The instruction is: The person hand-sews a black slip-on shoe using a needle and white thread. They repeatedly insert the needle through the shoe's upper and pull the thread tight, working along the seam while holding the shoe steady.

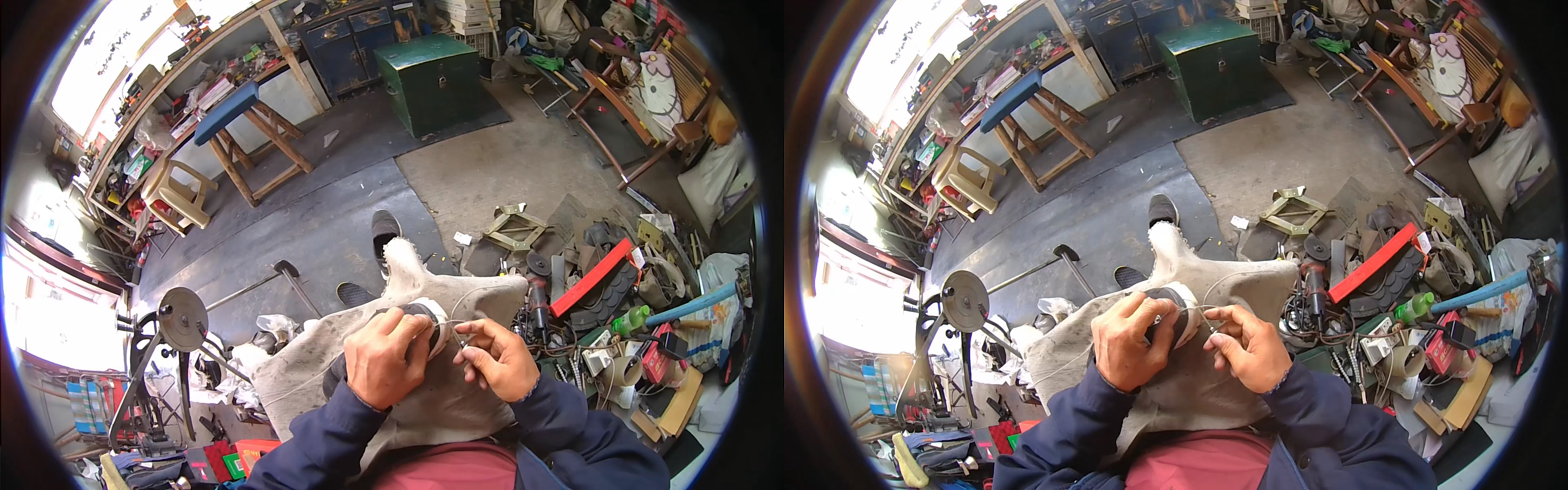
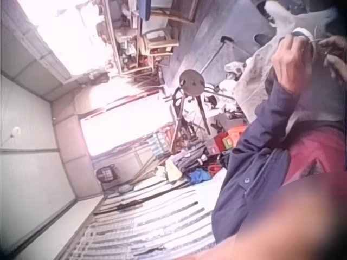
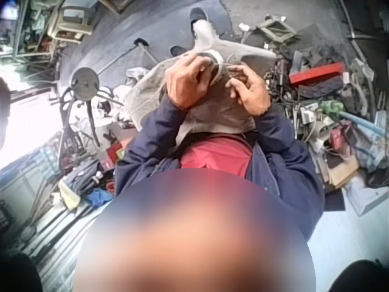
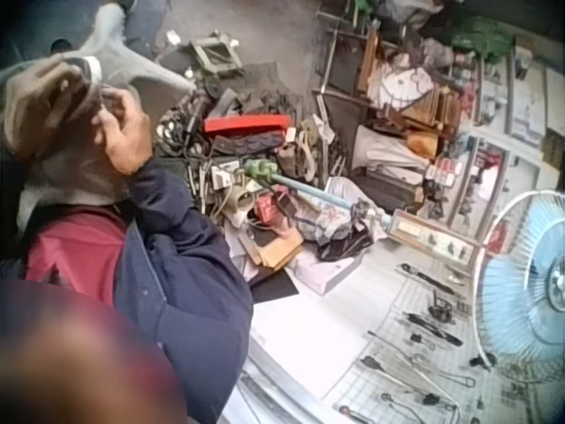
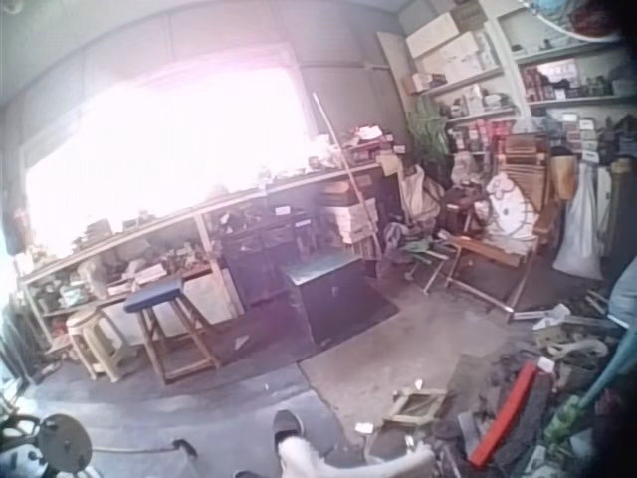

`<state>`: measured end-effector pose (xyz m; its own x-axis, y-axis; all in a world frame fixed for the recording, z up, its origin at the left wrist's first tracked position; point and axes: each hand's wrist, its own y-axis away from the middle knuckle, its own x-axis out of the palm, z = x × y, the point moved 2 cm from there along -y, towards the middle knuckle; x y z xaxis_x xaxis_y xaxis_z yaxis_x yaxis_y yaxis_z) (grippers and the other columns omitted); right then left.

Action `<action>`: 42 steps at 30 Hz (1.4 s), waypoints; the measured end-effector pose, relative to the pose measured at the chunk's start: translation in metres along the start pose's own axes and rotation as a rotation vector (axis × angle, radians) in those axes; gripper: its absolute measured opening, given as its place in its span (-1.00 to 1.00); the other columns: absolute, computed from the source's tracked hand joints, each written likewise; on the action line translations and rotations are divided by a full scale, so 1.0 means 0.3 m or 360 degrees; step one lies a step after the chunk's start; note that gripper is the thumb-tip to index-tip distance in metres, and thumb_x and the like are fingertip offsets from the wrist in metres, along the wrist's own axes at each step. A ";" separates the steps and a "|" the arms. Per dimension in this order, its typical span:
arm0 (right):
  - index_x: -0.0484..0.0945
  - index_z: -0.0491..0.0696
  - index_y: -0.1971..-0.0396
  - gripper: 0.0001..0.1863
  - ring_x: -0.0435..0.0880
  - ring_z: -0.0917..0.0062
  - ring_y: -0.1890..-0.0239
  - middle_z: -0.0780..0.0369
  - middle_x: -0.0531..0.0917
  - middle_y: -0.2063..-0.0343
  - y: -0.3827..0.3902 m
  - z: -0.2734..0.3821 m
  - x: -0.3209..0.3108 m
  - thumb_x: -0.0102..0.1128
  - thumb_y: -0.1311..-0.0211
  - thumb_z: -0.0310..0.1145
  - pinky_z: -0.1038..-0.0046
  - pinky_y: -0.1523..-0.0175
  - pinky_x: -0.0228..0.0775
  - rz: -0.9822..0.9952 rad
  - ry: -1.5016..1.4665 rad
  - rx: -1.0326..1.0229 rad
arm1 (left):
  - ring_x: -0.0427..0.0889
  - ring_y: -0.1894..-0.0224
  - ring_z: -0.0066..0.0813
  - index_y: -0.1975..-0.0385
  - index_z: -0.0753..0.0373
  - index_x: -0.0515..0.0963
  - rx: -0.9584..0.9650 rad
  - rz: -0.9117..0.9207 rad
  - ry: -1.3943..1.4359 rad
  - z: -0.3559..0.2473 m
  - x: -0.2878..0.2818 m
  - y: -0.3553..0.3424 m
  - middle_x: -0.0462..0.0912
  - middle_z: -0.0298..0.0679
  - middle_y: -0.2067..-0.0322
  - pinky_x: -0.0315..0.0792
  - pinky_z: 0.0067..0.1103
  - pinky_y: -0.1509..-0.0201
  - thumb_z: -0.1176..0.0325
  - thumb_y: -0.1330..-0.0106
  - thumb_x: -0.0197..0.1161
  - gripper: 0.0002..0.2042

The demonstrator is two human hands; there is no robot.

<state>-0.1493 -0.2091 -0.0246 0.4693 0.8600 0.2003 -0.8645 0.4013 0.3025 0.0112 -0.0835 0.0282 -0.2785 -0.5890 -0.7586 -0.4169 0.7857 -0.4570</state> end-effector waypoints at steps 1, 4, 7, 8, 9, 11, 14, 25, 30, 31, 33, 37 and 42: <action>0.53 -0.20 -0.21 -0.66 0.64 0.72 0.44 0.22 0.76 0.26 -0.006 -0.003 0.000 0.14 -0.49 -0.57 0.59 0.29 0.53 -0.0064 -0.0047 0.0139 | 0.66 0.44 -0.20 0.30 0.14 0.67 -0.0003 0.0004 -0.0007 0.002 0.001 -0.001 0.58 -0.25 0.46 0.53 -0.35 0.39 0.45 -0.18 0.43 -0.87; 0.53 -0.21 -0.14 -0.73 0.64 0.72 0.43 0.22 0.76 0.25 -0.040 0.008 0.008 0.12 -0.51 -0.55 0.60 0.31 0.51 -0.0058 0.0108 -0.0093 | 0.70 0.43 -0.14 0.29 0.19 0.68 -0.0039 -0.0011 0.0002 0.004 0.002 -0.005 0.68 -0.18 0.41 0.54 -0.36 0.38 0.48 -0.18 0.44 -0.87; 0.60 -0.22 -0.01 -0.81 0.66 0.68 0.41 0.25 0.76 0.31 -0.058 -0.001 -0.013 0.17 -0.49 -0.54 0.57 0.26 0.53 -0.0035 0.0371 -0.0306 | 0.73 0.41 -0.11 0.29 0.21 0.67 -0.0099 -0.0022 0.0023 0.004 0.002 -0.009 0.74 -0.13 0.36 0.56 -0.38 0.36 0.49 -0.20 0.44 -0.88; 0.62 -0.22 0.03 -0.83 0.67 0.67 0.41 0.26 0.76 0.33 -0.057 -0.003 -0.038 0.19 -0.48 -0.52 0.57 0.26 0.53 0.0062 0.0372 -0.0382 | 0.74 0.41 -0.11 0.28 0.21 0.67 -0.0134 -0.0023 0.0037 0.006 0.003 -0.009 0.75 -0.12 0.35 0.56 -0.38 0.35 0.49 -0.20 0.43 -0.88; 0.64 -0.22 0.06 -0.85 0.68 0.66 0.41 0.27 0.76 0.36 -0.054 -0.005 -0.072 0.21 -0.47 -0.51 0.57 0.27 0.54 0.0180 0.0369 -0.0459 | 0.74 0.40 -0.11 0.29 0.22 0.67 -0.0125 -0.0033 0.0034 0.006 0.003 -0.009 0.75 -0.12 0.35 0.57 -0.39 0.35 0.49 -0.21 0.43 -0.88; 0.64 -0.17 0.21 -0.80 0.48 0.71 0.64 0.35 0.63 0.54 -0.025 0.006 -0.200 0.26 -0.51 -0.32 0.57 0.55 0.30 0.0010 -0.0133 -0.0588 | 0.74 0.40 -0.11 0.29 0.22 0.67 -0.0156 -0.0056 0.0050 0.010 0.003 -0.005 0.76 -0.12 0.34 0.57 -0.40 0.34 0.50 -0.22 0.42 -0.90; 0.60 -0.06 0.25 -0.59 0.11 0.72 0.76 0.44 0.32 0.68 -0.040 0.046 -0.479 0.05 -0.64 -0.01 0.56 0.68 -0.01 -0.0485 -0.1489 -0.1081 | 0.73 0.41 -0.10 0.29 0.20 0.66 -0.0154 -0.0057 0.0053 0.012 0.006 0.005 0.75 -0.16 0.35 0.56 -0.38 0.36 0.48 -0.24 0.41 -0.90; 0.68 -0.14 -0.05 -0.72 0.43 0.81 0.51 0.32 0.76 0.25 -0.112 -0.070 -0.110 0.37 -0.36 -0.48 0.64 0.41 0.27 -0.0673 0.0198 -0.0815 | 0.72 0.40 -0.20 0.26 0.16 0.65 -0.0091 -0.0100 0.0037 0.006 0.018 0.016 0.69 -0.22 0.40 0.55 -0.36 0.38 0.42 -0.28 0.39 -0.90; 0.71 -0.20 0.19 -0.85 0.46 0.78 0.49 0.43 0.65 0.55 -0.119 -0.044 -0.028 0.38 -0.40 -0.42 0.57 0.36 0.32 -0.0174 0.0792 -0.0494 | 0.74 0.37 -0.20 0.24 0.17 0.65 -0.0160 -0.0127 0.0100 0.018 0.015 0.032 0.72 -0.22 0.36 0.59 -0.37 0.34 0.41 -0.29 0.39 -0.90; 0.71 -0.21 0.26 -0.84 0.46 0.78 0.49 0.43 0.65 0.55 -0.102 -0.046 -0.045 0.37 -0.41 -0.40 0.57 0.36 0.32 -0.0200 0.0929 -0.0411 | 0.74 0.37 -0.20 0.24 0.18 0.66 -0.0151 -0.0147 0.0113 0.021 0.018 0.034 0.72 -0.21 0.36 0.59 -0.37 0.34 0.41 -0.29 0.39 -0.90; 0.71 -0.17 0.29 -0.83 0.55 0.71 0.48 0.33 0.70 0.46 -0.080 -0.055 -0.069 0.32 -0.46 -0.38 0.58 0.40 0.34 -0.0279 0.0598 -0.0391 | 0.74 0.37 -0.19 0.24 0.18 0.66 -0.0139 -0.0173 0.0153 0.026 0.024 0.039 0.72 -0.21 0.35 0.59 -0.38 0.34 0.42 -0.29 0.39 -0.90; 0.67 -0.18 0.23 -0.76 0.78 0.35 0.05 -0.10 0.65 -0.17 -0.095 -0.032 -0.057 0.22 -0.55 -0.29 0.49 0.32 0.66 -0.0124 -0.0305 -0.0686 | 0.78 0.30 -0.17 0.20 0.19 0.67 -0.0170 -0.0173 0.0270 0.031 0.032 0.046 0.77 -0.18 0.28 0.63 -0.38 0.27 0.42 -0.29 0.39 -0.87; 0.68 -0.19 0.13 -0.68 0.77 0.46 0.22 -0.10 0.67 -0.13 -0.161 0.037 -0.027 0.05 -0.63 -0.25 0.55 0.41 0.56 0.0045 -0.0748 -0.0483 | 0.81 0.23 -0.10 0.12 0.23 0.69 -0.0339 -0.0112 0.0545 0.041 0.010 0.056 0.79 -0.08 0.25 0.64 -0.39 0.19 0.49 -0.37 0.33 -0.86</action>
<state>-0.1093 -0.2388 -0.0306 0.4146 0.6665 0.6195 -0.8583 0.5125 0.0231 0.0138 -0.0697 0.0125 -0.5000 -0.6969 -0.5142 -0.6048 0.7059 -0.3687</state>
